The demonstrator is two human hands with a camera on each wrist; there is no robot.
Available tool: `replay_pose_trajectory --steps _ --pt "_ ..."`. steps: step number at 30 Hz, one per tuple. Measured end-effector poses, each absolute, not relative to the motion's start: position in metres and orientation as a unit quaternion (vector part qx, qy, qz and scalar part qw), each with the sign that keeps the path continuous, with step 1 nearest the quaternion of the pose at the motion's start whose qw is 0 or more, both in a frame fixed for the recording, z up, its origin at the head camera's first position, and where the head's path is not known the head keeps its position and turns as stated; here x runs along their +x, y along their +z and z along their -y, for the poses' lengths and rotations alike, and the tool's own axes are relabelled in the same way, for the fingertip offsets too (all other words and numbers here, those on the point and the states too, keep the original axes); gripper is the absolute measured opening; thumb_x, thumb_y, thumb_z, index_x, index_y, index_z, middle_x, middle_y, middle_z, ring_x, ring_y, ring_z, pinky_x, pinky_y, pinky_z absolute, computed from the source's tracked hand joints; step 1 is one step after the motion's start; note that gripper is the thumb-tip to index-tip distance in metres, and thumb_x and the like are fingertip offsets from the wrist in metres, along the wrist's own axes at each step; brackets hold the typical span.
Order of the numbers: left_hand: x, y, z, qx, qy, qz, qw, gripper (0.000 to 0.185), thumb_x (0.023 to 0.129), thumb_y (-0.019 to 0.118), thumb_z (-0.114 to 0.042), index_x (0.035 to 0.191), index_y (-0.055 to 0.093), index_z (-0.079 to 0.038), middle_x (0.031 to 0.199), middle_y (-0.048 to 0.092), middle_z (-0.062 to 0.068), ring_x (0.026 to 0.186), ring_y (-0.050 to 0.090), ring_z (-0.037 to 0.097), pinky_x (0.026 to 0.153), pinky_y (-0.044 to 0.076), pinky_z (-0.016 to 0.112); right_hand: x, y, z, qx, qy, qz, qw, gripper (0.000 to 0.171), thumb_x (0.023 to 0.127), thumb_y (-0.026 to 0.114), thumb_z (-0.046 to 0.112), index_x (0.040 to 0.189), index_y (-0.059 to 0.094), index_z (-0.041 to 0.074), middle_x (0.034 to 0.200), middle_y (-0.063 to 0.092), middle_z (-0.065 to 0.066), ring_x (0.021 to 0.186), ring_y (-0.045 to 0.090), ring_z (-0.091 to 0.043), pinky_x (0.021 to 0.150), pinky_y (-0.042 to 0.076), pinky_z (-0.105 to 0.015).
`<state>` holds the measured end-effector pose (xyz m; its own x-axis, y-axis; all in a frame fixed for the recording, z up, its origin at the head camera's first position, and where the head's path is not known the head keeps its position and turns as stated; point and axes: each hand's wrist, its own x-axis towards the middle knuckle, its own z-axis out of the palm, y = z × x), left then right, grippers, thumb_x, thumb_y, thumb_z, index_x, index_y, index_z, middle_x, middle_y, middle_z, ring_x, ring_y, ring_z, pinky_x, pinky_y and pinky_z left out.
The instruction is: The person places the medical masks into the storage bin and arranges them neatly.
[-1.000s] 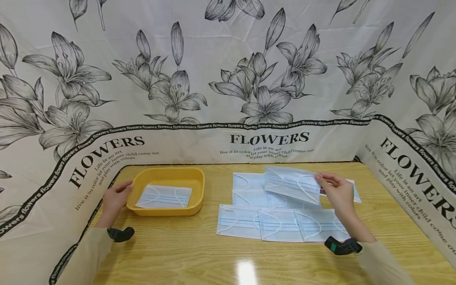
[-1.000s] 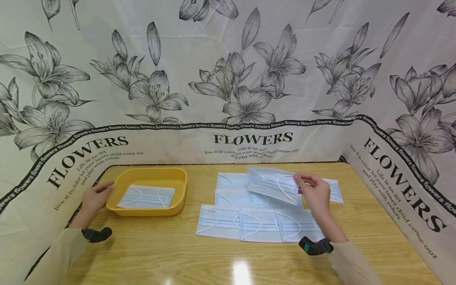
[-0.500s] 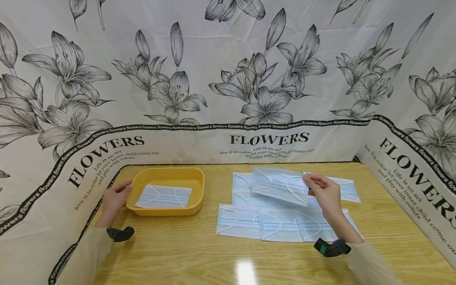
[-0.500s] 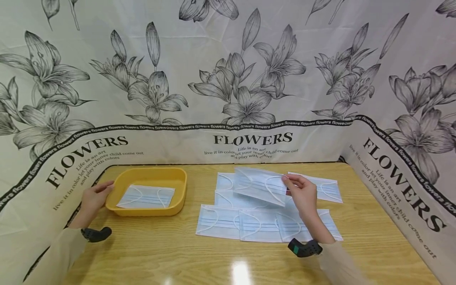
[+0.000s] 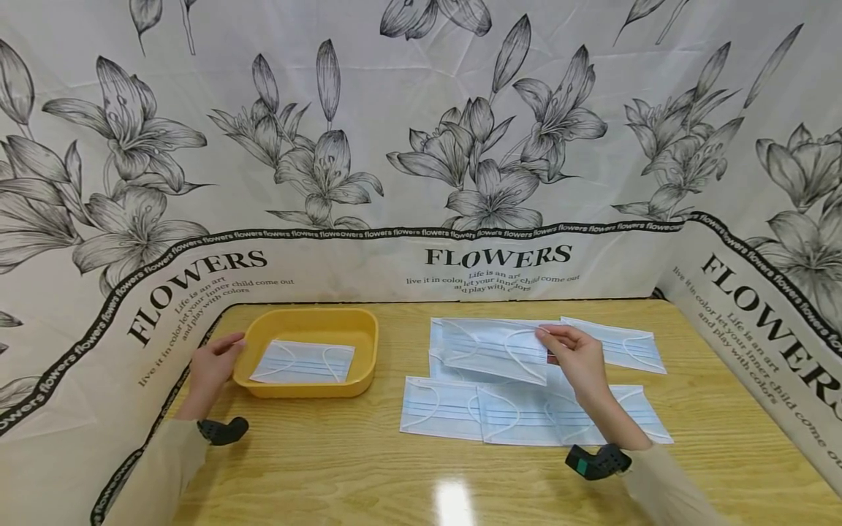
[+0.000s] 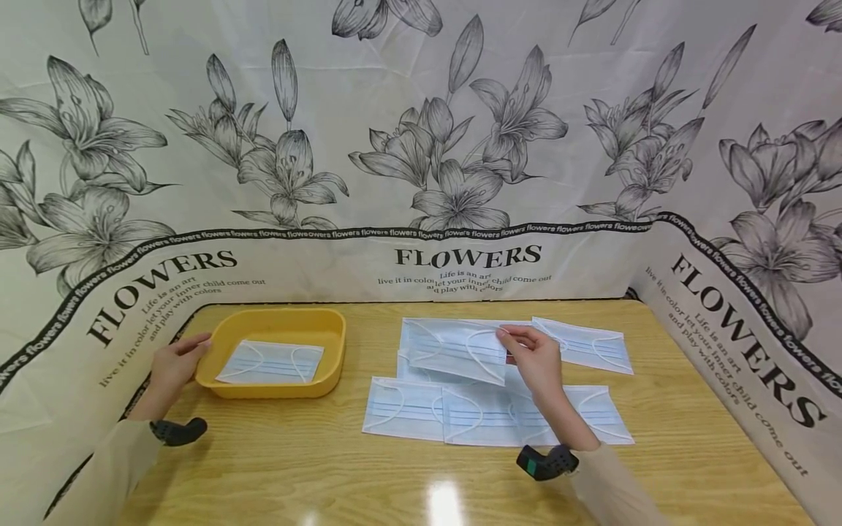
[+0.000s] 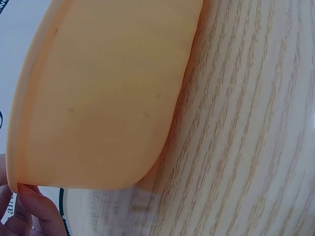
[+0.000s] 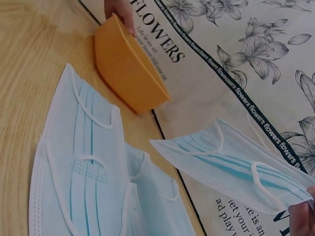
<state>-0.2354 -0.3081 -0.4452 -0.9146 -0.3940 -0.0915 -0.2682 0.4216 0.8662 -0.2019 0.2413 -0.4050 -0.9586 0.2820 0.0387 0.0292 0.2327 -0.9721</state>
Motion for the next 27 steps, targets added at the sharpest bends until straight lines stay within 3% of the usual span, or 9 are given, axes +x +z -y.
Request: replay_pose_trajectory --steps 6,16,27 --pt "-0.235 -0.446 0.309 0.201 -0.500 0.840 0.064 0.045 0.098 0.053 -0.031 0.134 0.056 -0.005 0.130 0.056 0.023 0.067 0.053 -0.008 0.058 0.052 0.016 -0.206 -0.411 -0.226 -0.090 0.625 0.770 0.093 0.021 0.088 0.070 0.028 0.101 0.071 0.010 0.072 0.067 0.024 0.065 0.061 0.000 0.063 0.054 -0.018" --pt "-0.237 -0.446 0.308 0.199 -0.508 0.835 0.067 0.044 0.098 0.053 -0.028 0.135 0.056 -0.005 0.131 0.056 0.023 0.070 0.055 -0.006 0.060 0.053 0.017 -0.207 -0.408 -0.203 -0.088 0.648 0.753 0.067 0.035 0.090 0.069 0.027 0.113 0.066 0.002 0.075 0.068 0.024 0.068 0.061 0.000 0.064 0.054 -0.018" --pt "-0.241 -0.450 0.311 0.199 -0.511 0.833 0.070 0.043 0.098 0.054 -0.029 0.134 0.057 -0.005 0.129 0.056 0.024 0.068 0.054 -0.007 0.058 0.052 0.016 -0.212 -0.404 -0.184 -0.077 0.663 0.742 0.057 0.035 0.090 0.069 0.026 0.113 0.065 0.001 0.078 0.068 0.023 0.072 0.062 0.000 0.066 0.054 -0.019"
